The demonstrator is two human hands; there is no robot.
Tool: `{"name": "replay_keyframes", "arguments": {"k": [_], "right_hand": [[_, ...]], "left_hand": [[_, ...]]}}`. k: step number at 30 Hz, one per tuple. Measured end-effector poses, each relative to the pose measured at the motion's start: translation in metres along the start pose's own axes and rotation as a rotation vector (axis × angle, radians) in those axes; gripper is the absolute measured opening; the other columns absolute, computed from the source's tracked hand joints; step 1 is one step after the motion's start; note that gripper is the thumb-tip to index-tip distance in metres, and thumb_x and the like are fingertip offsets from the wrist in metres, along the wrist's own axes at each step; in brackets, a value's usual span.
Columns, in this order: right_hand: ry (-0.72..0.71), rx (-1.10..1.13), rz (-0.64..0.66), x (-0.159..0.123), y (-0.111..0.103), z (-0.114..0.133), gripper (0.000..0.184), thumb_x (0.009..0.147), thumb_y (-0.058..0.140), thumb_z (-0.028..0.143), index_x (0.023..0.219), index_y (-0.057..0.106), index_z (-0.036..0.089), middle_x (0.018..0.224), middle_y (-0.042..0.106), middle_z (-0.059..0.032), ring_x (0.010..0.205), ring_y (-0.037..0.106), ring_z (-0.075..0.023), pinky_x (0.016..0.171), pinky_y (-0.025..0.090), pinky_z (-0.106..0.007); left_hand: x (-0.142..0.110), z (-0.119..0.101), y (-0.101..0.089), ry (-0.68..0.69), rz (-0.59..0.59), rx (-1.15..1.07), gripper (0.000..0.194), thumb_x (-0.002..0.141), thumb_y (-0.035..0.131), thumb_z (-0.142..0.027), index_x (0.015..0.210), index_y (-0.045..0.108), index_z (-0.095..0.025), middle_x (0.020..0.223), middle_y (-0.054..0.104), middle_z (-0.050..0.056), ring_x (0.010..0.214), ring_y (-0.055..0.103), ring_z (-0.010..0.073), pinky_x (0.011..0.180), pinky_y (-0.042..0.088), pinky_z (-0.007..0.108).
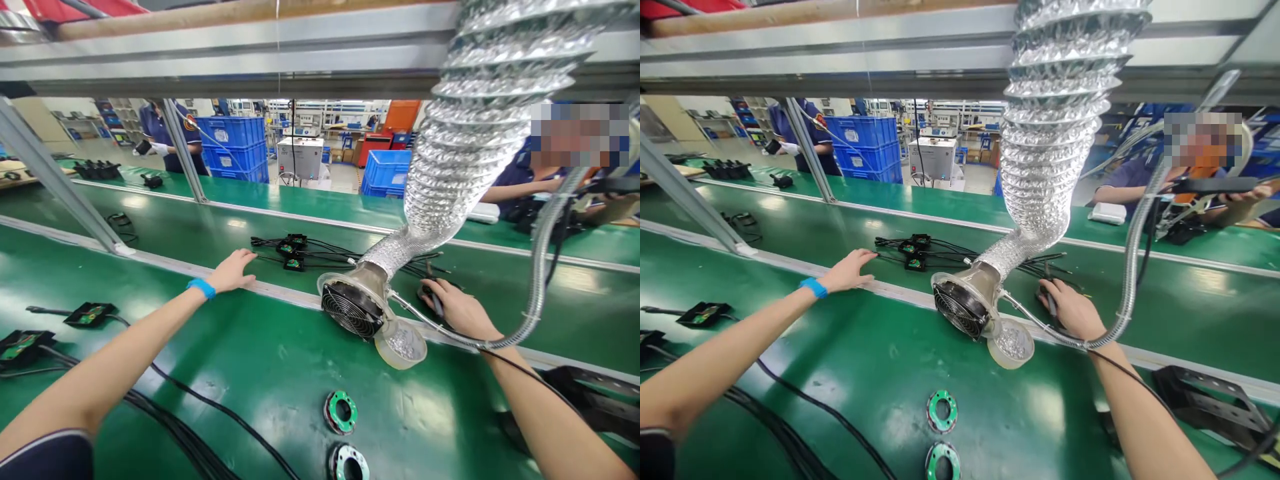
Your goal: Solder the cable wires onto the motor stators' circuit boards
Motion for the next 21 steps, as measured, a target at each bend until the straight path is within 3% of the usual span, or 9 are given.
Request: {"name": "replay_keyframes", "arguments": {"k": [2,5,9,13,16,19,21], "right_hand": [[0.016,0.035,0.0,0.001,-0.001,0.002,0.044,0.104,0.036,0.042,0.134,0.057,0.019,0.122,0.065,-0.0165,0.091,0.068,-0.0288,0.066,0.052,-0.036],[0.091,0.096,-0.056,0.001,-0.002,-0.001,0.04,0.102,0.041,0.046,0.129,0.059,0.023,0.123,0.065,-0.0156,0.082,0.068,-0.0274,0.065,0.053,-0.037],[0.177,0.173,-0.17,-0.003,-0.005,-0.016,0.039,0.098,0.05,0.054,0.124,0.059,0.025,0.124,0.063,-0.0171,0.08,0.068,-0.0293,0.065,0.052,-0.04],[0.281,0.172,-0.215,-0.012,-0.009,-0.04,0.045,0.096,0.049,0.062,0.121,0.059,0.026,0.118,0.062,-0.0216,0.091,0.068,-0.0345,0.073,0.053,-0.046],[0.289,0.175,-0.277,-0.019,-0.022,-0.051,0.06,0.091,0.04,0.079,0.112,0.061,0.026,0.104,0.066,-0.0235,0.096,0.066,-0.0387,0.079,0.053,-0.051],[0.293,0.209,-0.332,-0.033,-0.043,-0.053,0.071,0.084,0.035,0.092,0.102,0.06,0.028,0.093,0.069,-0.0225,0.087,0.065,-0.0382,0.076,0.052,-0.053],[0.34,0.241,-0.34,-0.049,-0.059,-0.049,0.071,0.077,0.043,0.096,0.098,0.06,0.03,0.089,0.07,-0.0213,0.074,0.064,-0.0333,0.066,0.049,-0.05]], "left_hand": [[0.039,0.007,0.001,0.007,0.012,0.024,0.081,0.077,0.07,-0.042,0.149,0.05,-0.01,0.16,0.043,0.022,0.146,0.039,0.0387,0.122,0.031,0.049],[0.086,0.019,0.006,-0.009,0.044,0.063,0.097,0.071,0.077,-0.052,0.151,0.045,-0.007,0.164,0.036,0.025,0.152,0.03,0.0423,0.122,0.028,0.049],[0.114,0.033,0.015,-0.048,0.088,0.125,0.095,0.077,0.073,-0.063,0.149,0.047,-0.006,0.157,0.046,0.028,0.146,0.039,0.0417,0.115,0.034,0.047],[0.113,0.035,0.026,-0.084,0.075,0.208,0.074,0.093,0.056,-0.067,0.135,0.057,-0.007,0.138,0.061,0.028,0.13,0.054,0.0365,0.108,0.039,0.043],[0.102,0.029,0.032,-0.107,0.055,0.269,0.054,0.101,0.05,-0.058,0.12,0.063,-0.009,0.118,0.069,0.02,0.111,0.063,0.0286,0.101,0.046,0.043],[0.086,0.024,0.03,-0.114,0.047,0.323,0.04,0.102,0.056,-0.05,0.116,0.064,-0.013,0.106,0.069,0.009,0.095,0.066,0.0214,0.092,0.053,0.042],[0.073,0.021,0.019,-0.097,0.035,0.356,0.035,0.102,0.057,-0.044,0.114,0.064,-0.012,0.103,0.068,0.009,0.092,0.066,0.021,0.09,0.053,0.041]]}}
Point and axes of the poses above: each hand's wrist, its own x-axis towards the middle knuckle, its own y-axis out of the palm, z = x × y, the point moved 5 cm from there along x, towards the middle knuckle
